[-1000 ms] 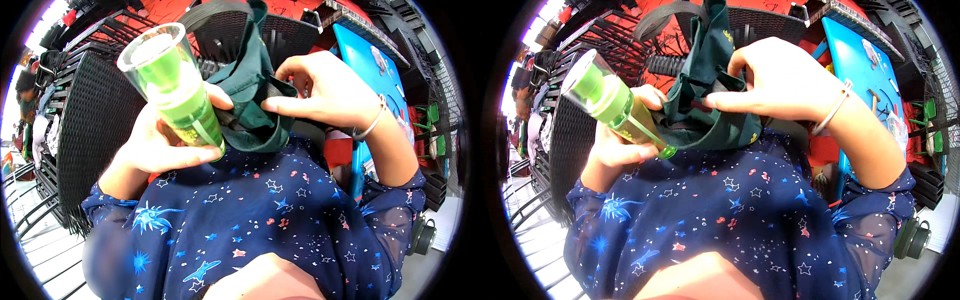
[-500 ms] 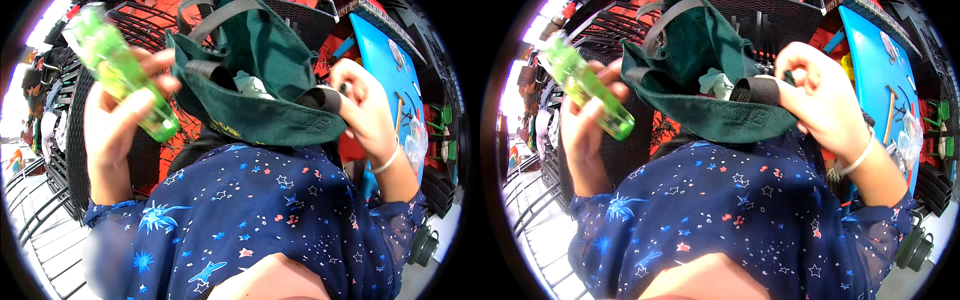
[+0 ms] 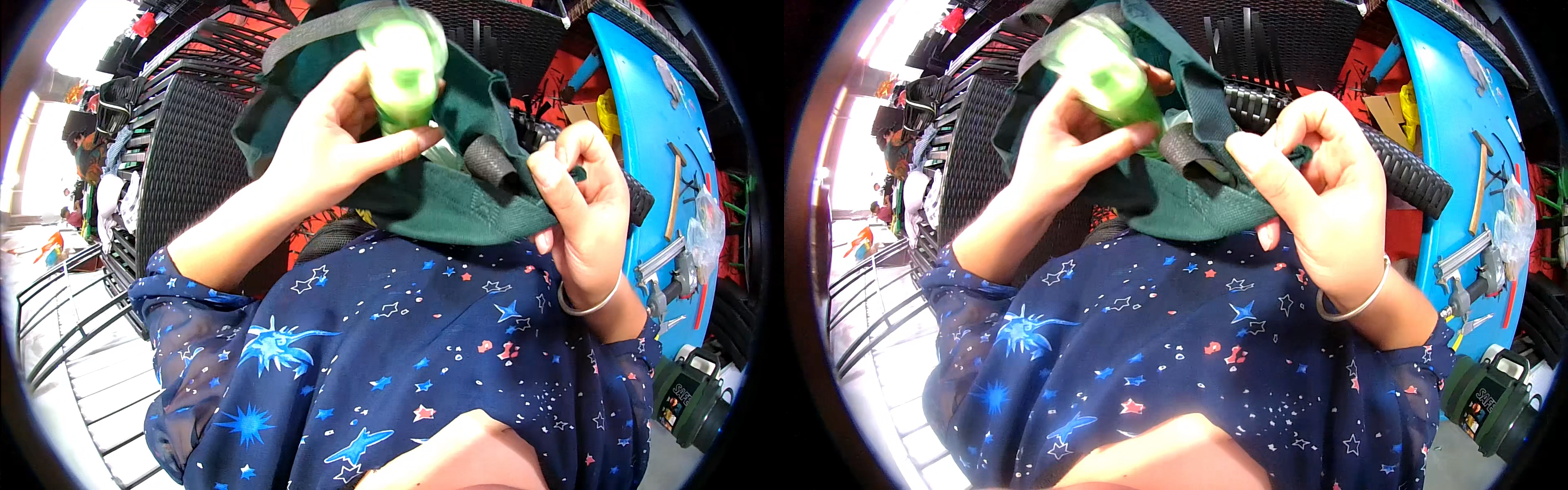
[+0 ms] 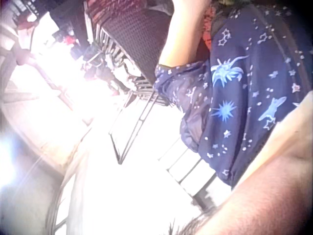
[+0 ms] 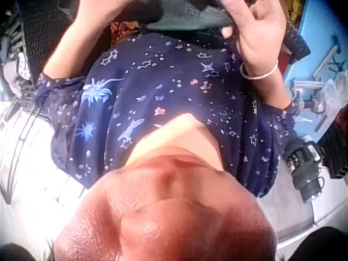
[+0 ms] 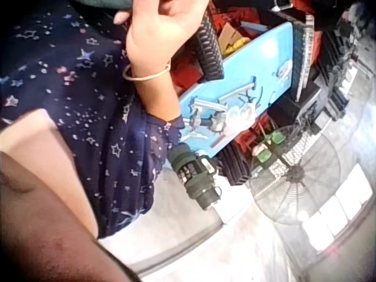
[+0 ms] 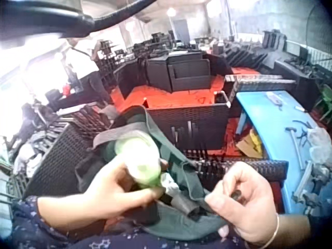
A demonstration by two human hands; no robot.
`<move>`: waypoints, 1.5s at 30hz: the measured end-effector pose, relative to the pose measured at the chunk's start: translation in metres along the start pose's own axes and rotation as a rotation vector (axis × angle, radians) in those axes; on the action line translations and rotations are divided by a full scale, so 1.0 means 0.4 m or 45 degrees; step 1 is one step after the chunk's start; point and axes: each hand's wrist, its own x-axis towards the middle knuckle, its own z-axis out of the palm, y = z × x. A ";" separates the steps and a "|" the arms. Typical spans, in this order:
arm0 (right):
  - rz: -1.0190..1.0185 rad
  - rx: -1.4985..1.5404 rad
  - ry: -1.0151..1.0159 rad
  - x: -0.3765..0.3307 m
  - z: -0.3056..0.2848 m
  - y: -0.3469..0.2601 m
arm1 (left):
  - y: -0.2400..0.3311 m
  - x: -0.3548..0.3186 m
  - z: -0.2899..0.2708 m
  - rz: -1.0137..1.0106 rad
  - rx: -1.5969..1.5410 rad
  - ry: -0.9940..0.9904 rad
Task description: The person is weaving black plastic strips into the frame of a wicker chair. They hold the chair frame on their lap and use their hands to interlace the strips through the vertical supports. The person briefly handles a green bottle and a dark cloth before resuming the weaving task.
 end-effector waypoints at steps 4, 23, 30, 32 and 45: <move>0.036 -0.071 0.014 -0.003 0.008 0.000 | -0.019 -0.026 -0.021 -0.069 0.132 -0.078; -0.022 -0.310 -0.474 0.069 0.091 0.061 | -0.174 -0.112 -0.050 0.257 0.358 -0.261; -0.298 -0.386 -0.522 0.110 0.131 0.055 | -0.094 -0.059 -0.159 0.313 0.526 0.106; -0.400 -0.445 -0.632 0.132 0.068 0.040 | 0.007 -0.090 -0.302 -0.182 0.742 0.504; -0.211 -0.652 -0.160 0.173 -0.168 0.044 | 0.289 -0.665 -1.149 0.380 0.752 2.157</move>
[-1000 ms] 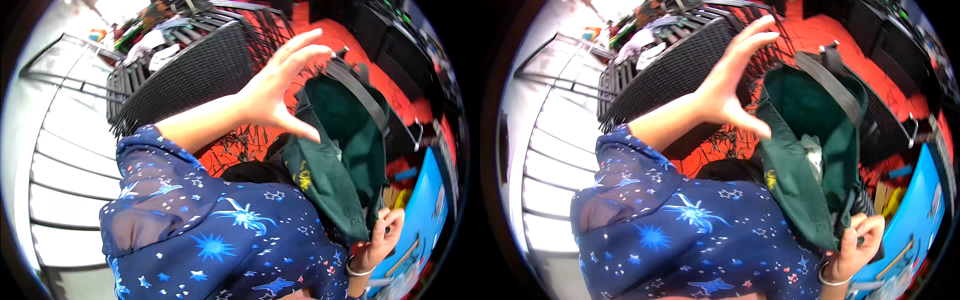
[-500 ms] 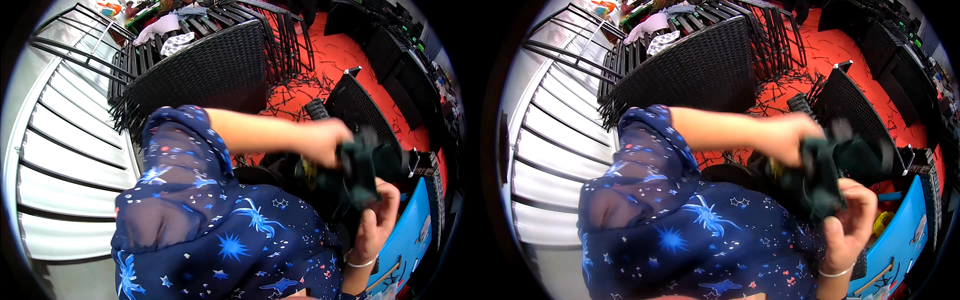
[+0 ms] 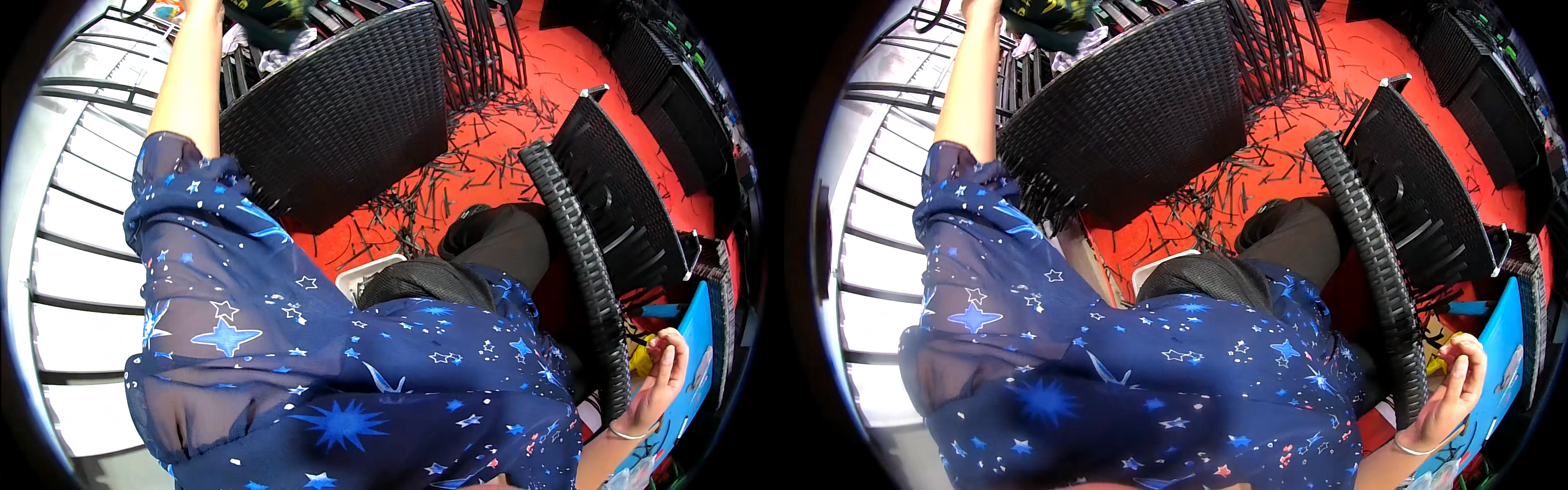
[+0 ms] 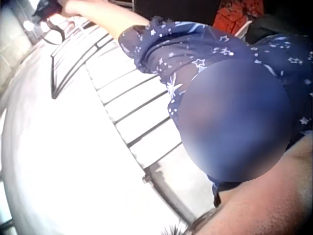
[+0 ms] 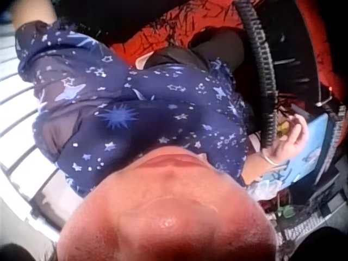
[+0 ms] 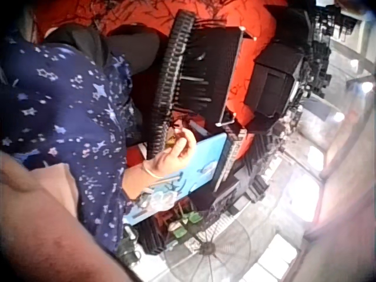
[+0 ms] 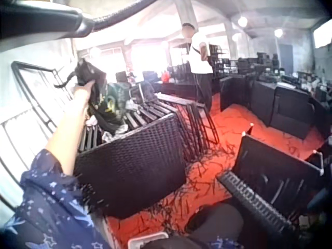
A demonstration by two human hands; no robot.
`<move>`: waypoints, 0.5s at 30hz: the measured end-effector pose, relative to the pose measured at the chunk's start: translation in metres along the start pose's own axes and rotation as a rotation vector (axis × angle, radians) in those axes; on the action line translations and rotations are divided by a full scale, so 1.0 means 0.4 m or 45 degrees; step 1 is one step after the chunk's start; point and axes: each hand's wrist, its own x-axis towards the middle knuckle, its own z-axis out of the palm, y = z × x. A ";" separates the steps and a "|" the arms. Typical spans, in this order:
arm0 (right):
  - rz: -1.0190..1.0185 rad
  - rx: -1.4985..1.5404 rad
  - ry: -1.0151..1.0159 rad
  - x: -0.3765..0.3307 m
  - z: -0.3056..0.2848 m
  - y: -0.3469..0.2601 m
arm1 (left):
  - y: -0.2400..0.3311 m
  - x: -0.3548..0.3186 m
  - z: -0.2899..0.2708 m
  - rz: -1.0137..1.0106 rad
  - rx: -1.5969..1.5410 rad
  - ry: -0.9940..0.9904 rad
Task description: The person is weaving black plastic strips into the frame of a wicker chair. They hold the chair frame on their lap and use their hands to interlace the strips through the vertical supports. The person briefly handles a green bottle and a dark cloth before resuming the weaving task.
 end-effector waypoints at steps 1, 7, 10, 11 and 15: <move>0.037 -0.021 0.022 0.001 -0.022 0.013 | -0.036 0.010 -0.006 -0.007 0.081 0.000; 0.201 -0.055 0.286 0.008 -0.094 0.094 | -0.331 0.031 -0.050 0.014 0.610 -0.182; 0.262 -0.184 0.111 0.041 -0.070 0.075 | -0.572 -0.081 -0.175 -0.153 0.774 -0.174; 0.243 -0.231 0.135 0.049 -0.052 0.061 | -0.620 -0.121 -0.191 -0.204 0.815 -0.154; 0.252 -0.269 0.150 0.042 -0.075 0.087 | -0.664 -0.282 -0.357 -0.408 1.020 0.013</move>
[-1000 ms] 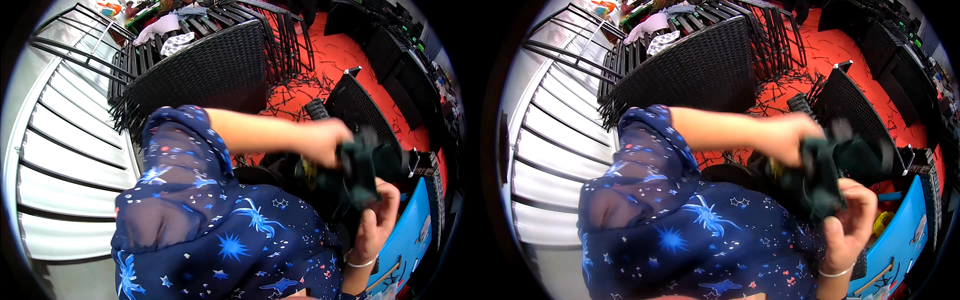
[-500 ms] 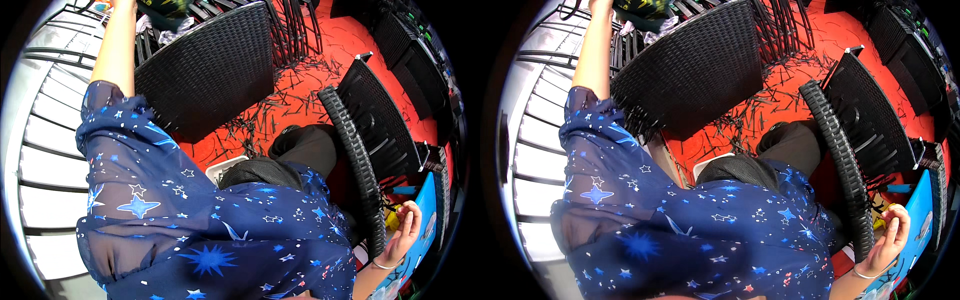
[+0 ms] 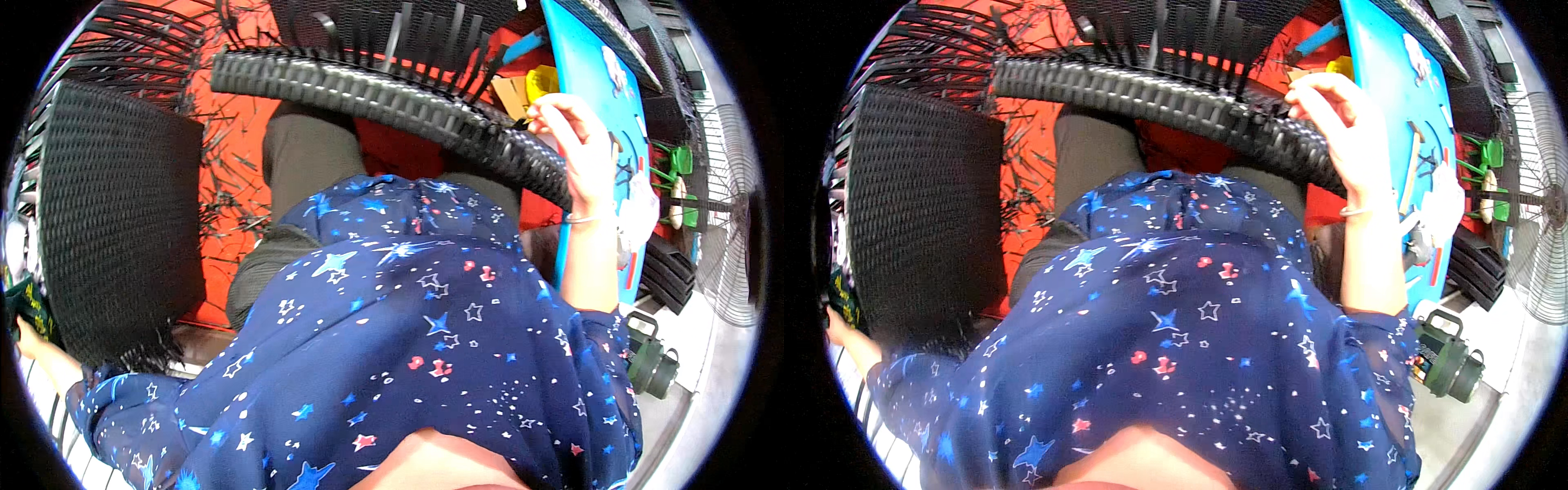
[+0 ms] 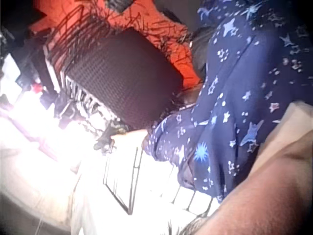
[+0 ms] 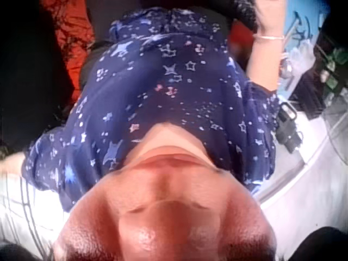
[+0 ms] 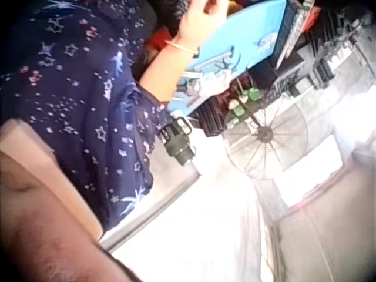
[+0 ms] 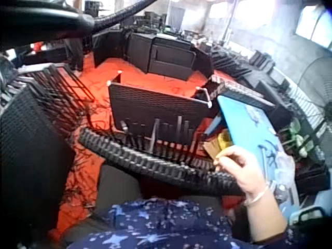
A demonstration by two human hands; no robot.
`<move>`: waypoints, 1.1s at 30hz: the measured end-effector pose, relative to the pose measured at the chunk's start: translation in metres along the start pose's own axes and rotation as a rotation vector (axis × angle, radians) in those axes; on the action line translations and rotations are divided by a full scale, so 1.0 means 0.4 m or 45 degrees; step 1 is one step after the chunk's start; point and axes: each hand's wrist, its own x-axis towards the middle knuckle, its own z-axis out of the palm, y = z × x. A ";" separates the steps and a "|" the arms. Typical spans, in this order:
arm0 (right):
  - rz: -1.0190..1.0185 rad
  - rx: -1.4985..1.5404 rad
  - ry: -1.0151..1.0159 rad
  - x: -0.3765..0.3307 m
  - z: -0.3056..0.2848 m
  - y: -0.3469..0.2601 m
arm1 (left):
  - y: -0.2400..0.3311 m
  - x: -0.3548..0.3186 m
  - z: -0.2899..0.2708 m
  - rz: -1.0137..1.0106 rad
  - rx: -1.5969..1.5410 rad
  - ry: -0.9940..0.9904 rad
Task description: The person is weaving black plastic strips into the frame of a wicker chair. They hold the chair frame on their lap and use their hands to interlace the strips through the vertical supports. The person briefly handles a green bottle and a dark cloth before resuming the weaving task.
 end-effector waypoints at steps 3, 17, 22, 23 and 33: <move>-0.005 -0.037 0.129 -0.033 -0.007 0.012 | -0.125 -0.093 -0.103 -0.182 0.163 0.072; -0.120 -0.259 0.287 -0.238 0.020 0.000 | -0.175 -0.218 -0.295 -0.539 0.664 0.374; -0.143 -0.498 0.189 -0.244 0.098 -0.039 | 0.248 -0.436 0.041 0.339 0.186 -0.343; -0.207 -0.535 0.164 -0.238 0.120 -0.041 | 0.275 -0.503 0.091 0.624 -0.161 -0.581; -0.155 -0.873 0.101 -0.179 0.166 -0.029 | 0.884 -1.334 0.121 2.088 -0.857 -1.487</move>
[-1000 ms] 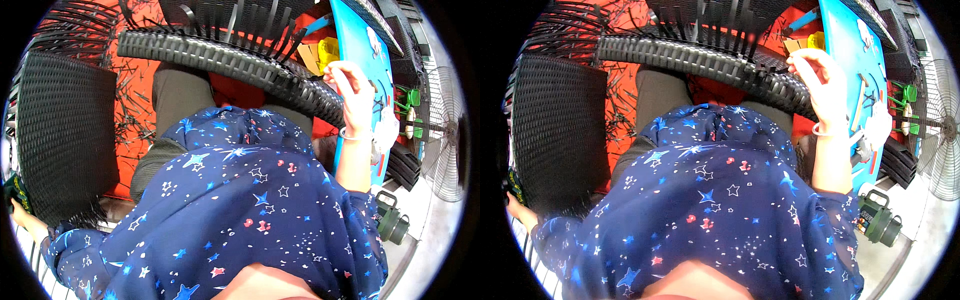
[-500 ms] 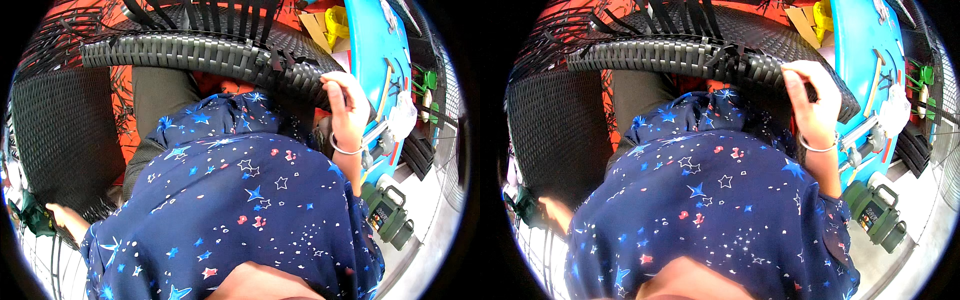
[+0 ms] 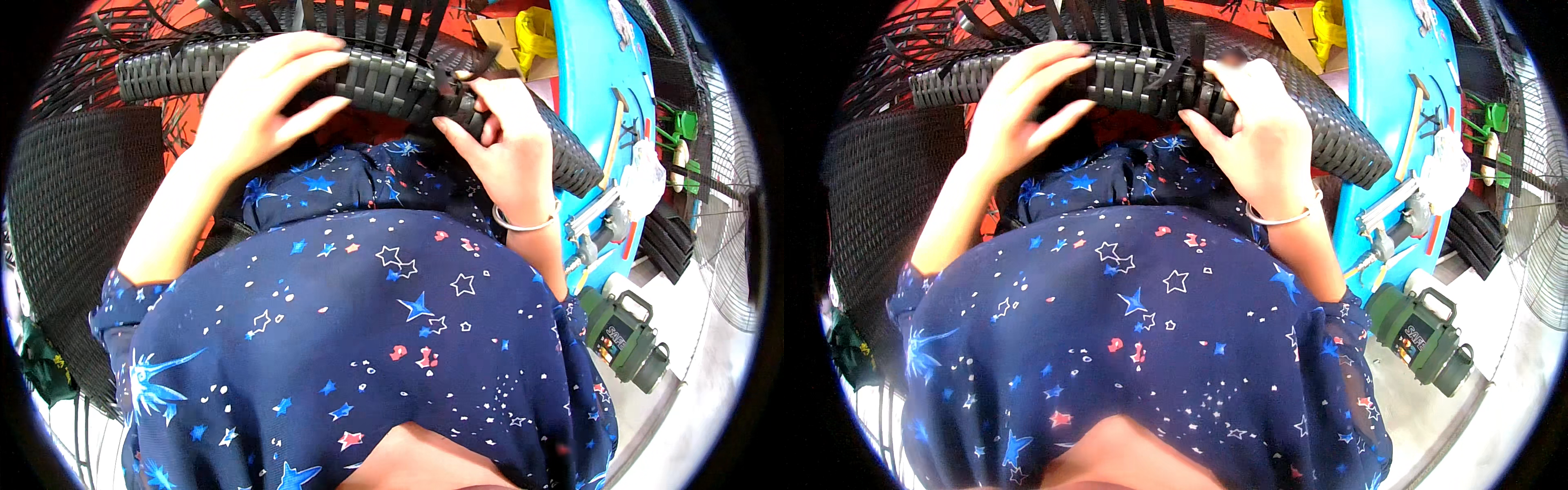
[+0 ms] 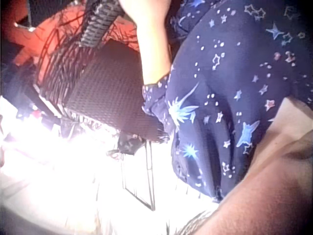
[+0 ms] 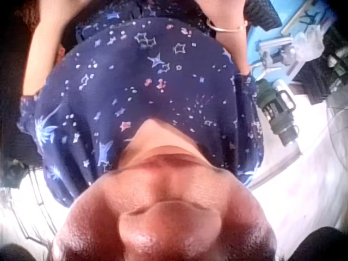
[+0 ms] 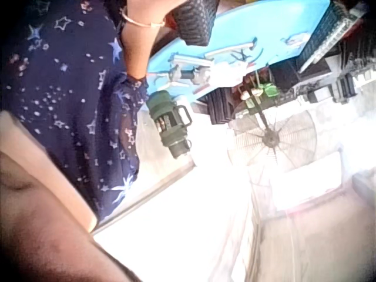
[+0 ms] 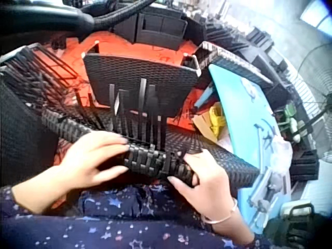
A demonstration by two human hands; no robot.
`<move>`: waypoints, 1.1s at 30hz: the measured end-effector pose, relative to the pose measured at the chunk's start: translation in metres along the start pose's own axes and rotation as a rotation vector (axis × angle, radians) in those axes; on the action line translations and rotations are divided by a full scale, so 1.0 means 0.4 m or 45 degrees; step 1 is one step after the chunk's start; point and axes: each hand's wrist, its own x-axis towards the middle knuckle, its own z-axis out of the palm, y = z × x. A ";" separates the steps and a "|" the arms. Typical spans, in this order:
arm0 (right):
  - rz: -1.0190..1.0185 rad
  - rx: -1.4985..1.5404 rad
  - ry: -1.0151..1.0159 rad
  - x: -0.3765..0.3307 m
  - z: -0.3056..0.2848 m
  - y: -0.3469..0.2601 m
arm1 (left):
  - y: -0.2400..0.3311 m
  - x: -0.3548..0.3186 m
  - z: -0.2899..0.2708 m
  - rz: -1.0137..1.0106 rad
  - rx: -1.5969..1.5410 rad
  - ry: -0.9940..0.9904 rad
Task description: The person is weaving black plastic strips into the frame of a wicker chair. They hold the chair frame on their lap and use their hands to interlace the strips through the vertical supports. The person briefly handles a green bottle and a dark cloth before resuming the weaving task.
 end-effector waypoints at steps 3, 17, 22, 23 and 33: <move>-0.139 0.106 0.063 0.006 0.013 0.006 | 0.044 0.049 0.077 0.014 -0.098 0.049; 0.472 1.287 -0.196 -0.069 -0.004 -0.051 | 0.137 0.007 0.091 0.066 -0.402 -0.091; 0.411 1.207 -0.449 -0.125 -0.040 -0.017 | 0.139 -0.039 0.074 0.140 -0.546 -0.127; 0.370 1.179 -0.508 -0.135 -0.045 -0.013 | 0.139 -0.053 0.073 0.163 -0.579 -0.157; -0.446 1.061 -0.654 -0.061 -0.137 -0.042 | 0.092 -0.027 -0.018 0.248 -0.590 -0.049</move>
